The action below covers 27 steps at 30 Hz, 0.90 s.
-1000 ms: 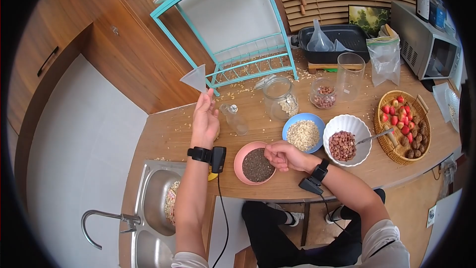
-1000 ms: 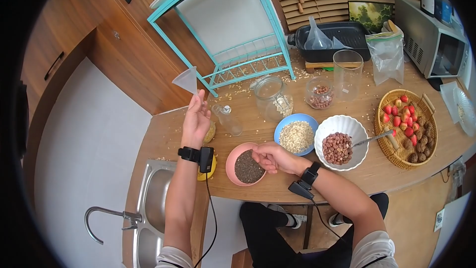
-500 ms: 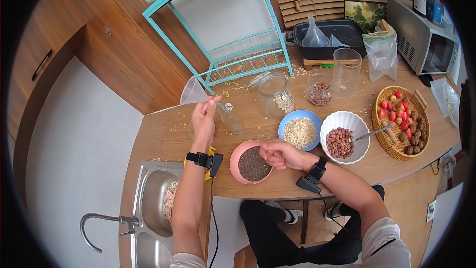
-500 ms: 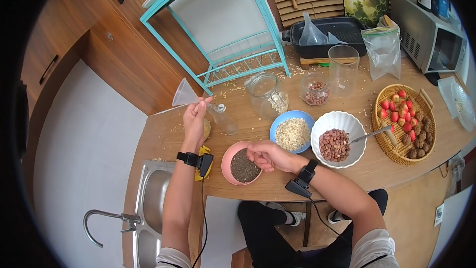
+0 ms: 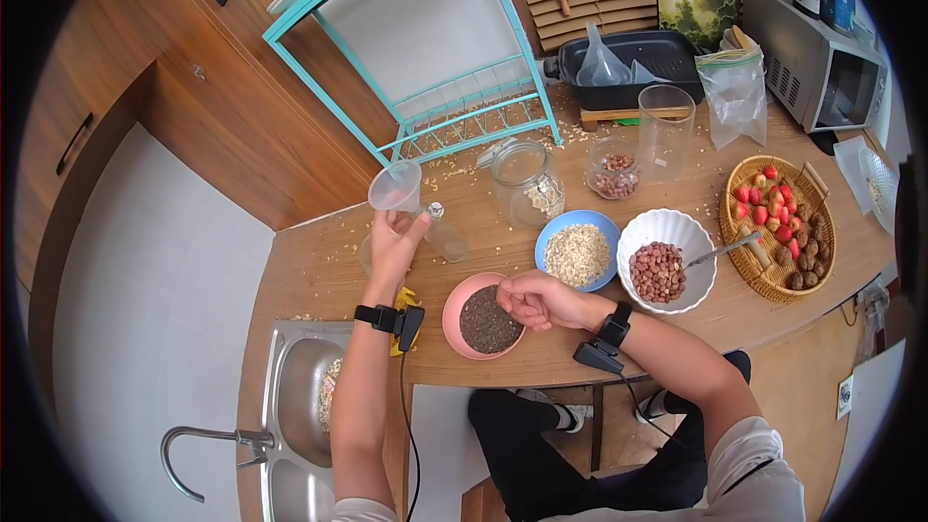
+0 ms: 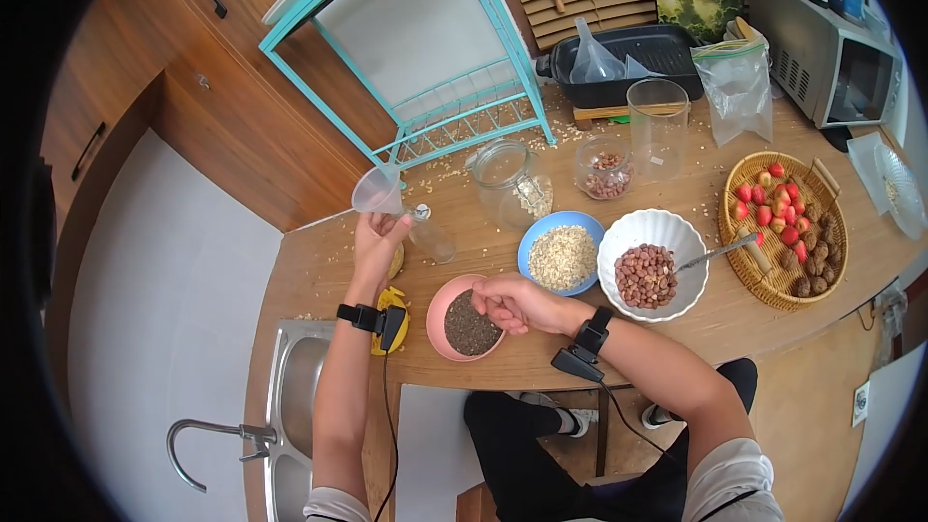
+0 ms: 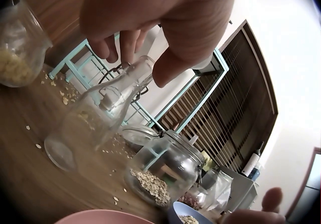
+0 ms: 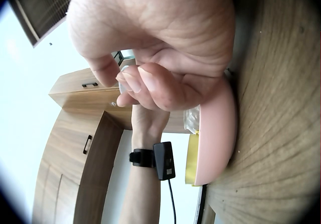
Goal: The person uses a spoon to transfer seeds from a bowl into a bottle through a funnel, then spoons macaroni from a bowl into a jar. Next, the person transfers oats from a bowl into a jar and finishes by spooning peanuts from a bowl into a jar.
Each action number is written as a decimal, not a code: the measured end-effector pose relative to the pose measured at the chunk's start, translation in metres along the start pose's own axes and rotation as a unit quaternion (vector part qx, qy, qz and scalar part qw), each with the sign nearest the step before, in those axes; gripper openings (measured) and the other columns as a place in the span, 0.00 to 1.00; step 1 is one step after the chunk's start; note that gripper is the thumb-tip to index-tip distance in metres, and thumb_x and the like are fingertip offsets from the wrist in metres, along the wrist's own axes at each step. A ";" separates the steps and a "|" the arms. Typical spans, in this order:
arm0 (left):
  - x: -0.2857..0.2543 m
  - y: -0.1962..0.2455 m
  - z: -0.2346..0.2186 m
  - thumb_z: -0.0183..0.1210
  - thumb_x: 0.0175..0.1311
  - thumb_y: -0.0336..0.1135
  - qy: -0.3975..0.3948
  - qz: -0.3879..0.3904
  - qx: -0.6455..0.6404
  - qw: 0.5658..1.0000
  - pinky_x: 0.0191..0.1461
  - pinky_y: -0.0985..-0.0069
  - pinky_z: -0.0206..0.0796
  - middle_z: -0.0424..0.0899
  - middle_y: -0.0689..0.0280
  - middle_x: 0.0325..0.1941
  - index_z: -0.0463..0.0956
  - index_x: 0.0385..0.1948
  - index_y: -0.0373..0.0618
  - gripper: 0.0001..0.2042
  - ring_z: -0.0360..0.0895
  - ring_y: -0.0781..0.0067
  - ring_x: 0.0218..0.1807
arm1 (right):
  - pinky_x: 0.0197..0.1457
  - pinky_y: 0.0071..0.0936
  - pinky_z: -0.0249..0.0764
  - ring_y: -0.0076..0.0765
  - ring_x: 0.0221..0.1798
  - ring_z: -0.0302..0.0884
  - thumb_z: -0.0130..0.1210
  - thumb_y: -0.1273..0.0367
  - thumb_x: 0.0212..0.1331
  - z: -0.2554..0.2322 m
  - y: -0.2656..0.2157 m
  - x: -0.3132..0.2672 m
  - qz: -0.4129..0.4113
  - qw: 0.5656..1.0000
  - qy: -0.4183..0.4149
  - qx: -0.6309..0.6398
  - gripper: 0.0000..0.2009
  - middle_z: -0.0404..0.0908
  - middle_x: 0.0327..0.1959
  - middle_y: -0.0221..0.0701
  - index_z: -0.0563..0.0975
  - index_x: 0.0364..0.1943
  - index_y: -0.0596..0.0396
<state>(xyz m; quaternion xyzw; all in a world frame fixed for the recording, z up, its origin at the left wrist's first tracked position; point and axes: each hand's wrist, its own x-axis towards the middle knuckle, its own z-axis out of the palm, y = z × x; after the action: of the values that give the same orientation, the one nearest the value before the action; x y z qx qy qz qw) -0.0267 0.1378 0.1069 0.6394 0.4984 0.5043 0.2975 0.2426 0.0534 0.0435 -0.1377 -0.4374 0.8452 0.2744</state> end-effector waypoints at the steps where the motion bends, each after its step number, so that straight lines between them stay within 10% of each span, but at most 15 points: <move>1: -0.001 0.005 0.002 0.67 0.61 0.27 -0.004 -0.015 -0.030 0.999 0.67 0.70 0.65 0.74 0.55 0.66 0.62 0.66 0.35 0.32 0.74 0.66 0.64 | 0.17 0.19 0.46 0.17 0.16 0.52 0.43 0.54 0.74 0.000 0.000 0.000 -0.002 1.000 -0.003 -0.001 0.19 0.55 0.15 0.19 0.71 0.32 0.55; 8: -0.004 0.007 0.005 0.68 0.59 0.23 0.001 -0.030 -0.052 0.998 0.59 0.77 0.69 0.81 0.59 0.55 0.71 0.57 0.34 0.24 0.79 0.74 0.54 | 0.19 0.17 0.47 0.16 0.16 0.55 0.55 0.62 0.70 0.010 -0.005 -0.001 -0.007 0.997 0.043 -0.066 0.10 0.60 0.16 0.18 0.74 0.35 0.53; 11: -0.010 0.014 0.003 0.68 0.58 0.23 0.000 -0.039 -0.034 0.999 0.54 0.80 0.71 0.83 0.60 0.52 0.73 0.54 0.32 0.22 0.80 0.76 0.49 | 0.25 0.18 0.59 0.20 0.22 0.65 0.66 0.61 0.61 0.023 -0.007 0.000 -0.119 0.952 0.043 -0.278 0.13 0.66 0.19 0.20 0.76 0.39 0.52; 13: -0.009 0.010 0.001 0.68 0.58 0.22 -0.003 -0.034 -0.028 0.999 0.53 0.80 0.71 0.83 0.60 0.51 0.74 0.53 0.31 0.21 0.80 0.77 0.48 | 0.38 0.25 0.70 0.27 0.34 0.73 0.73 0.56 0.48 0.039 -0.022 -0.008 -0.239 0.794 0.111 -0.547 0.22 0.75 0.29 0.24 0.76 0.41 0.51; 15: -0.012 0.007 -0.004 0.68 0.58 0.22 -0.003 -0.032 -0.017 0.999 0.52 0.81 0.72 0.84 0.60 0.50 0.75 0.52 0.31 0.19 0.80 0.78 0.47 | 0.52 0.38 0.72 0.37 0.50 0.72 0.76 0.54 0.38 0.046 -0.025 -0.008 -0.199 0.759 0.115 -0.610 0.33 0.76 0.46 0.31 0.75 0.50 0.49; 18: -0.018 0.017 -0.006 0.68 0.58 0.24 -0.003 -0.040 -0.002 0.999 0.51 0.80 0.72 0.84 0.60 0.49 0.75 0.50 0.30 0.19 0.80 0.78 0.46 | 0.66 0.48 0.65 0.51 0.67 0.64 0.77 0.51 0.34 0.047 -0.014 -0.001 -0.232 0.671 0.096 -0.698 0.46 0.67 0.65 0.42 0.68 0.64 0.45; 20: -0.018 0.020 -0.006 0.69 0.57 0.25 -0.002 -0.056 0.021 0.998 0.50 0.79 0.73 0.84 0.59 0.48 0.75 0.50 0.30 0.20 0.81 0.77 0.46 | 0.76 0.55 0.51 0.64 0.77 0.47 0.77 0.47 0.27 0.043 -0.006 0.008 -0.074 0.642 0.028 -0.763 0.60 0.48 0.76 0.49 0.57 0.73 0.43; 27: -0.028 0.023 -0.010 0.71 0.54 0.27 -0.017 -0.035 -0.006 0.999 0.49 0.77 0.75 0.85 0.57 0.47 0.74 0.52 0.29 0.23 0.82 0.74 0.46 | 0.79 0.55 0.45 0.66 0.80 0.39 0.75 0.43 0.23 0.050 -0.007 0.036 -0.012 0.637 0.003 -0.771 0.65 0.41 0.79 0.52 0.53 0.75 0.42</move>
<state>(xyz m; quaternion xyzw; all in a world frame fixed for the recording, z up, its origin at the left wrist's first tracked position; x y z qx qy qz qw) -0.0286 0.1030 0.1202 0.6284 0.5122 0.4854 0.3273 0.1922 0.0445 0.0788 -0.2969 -0.9308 0.1973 0.0803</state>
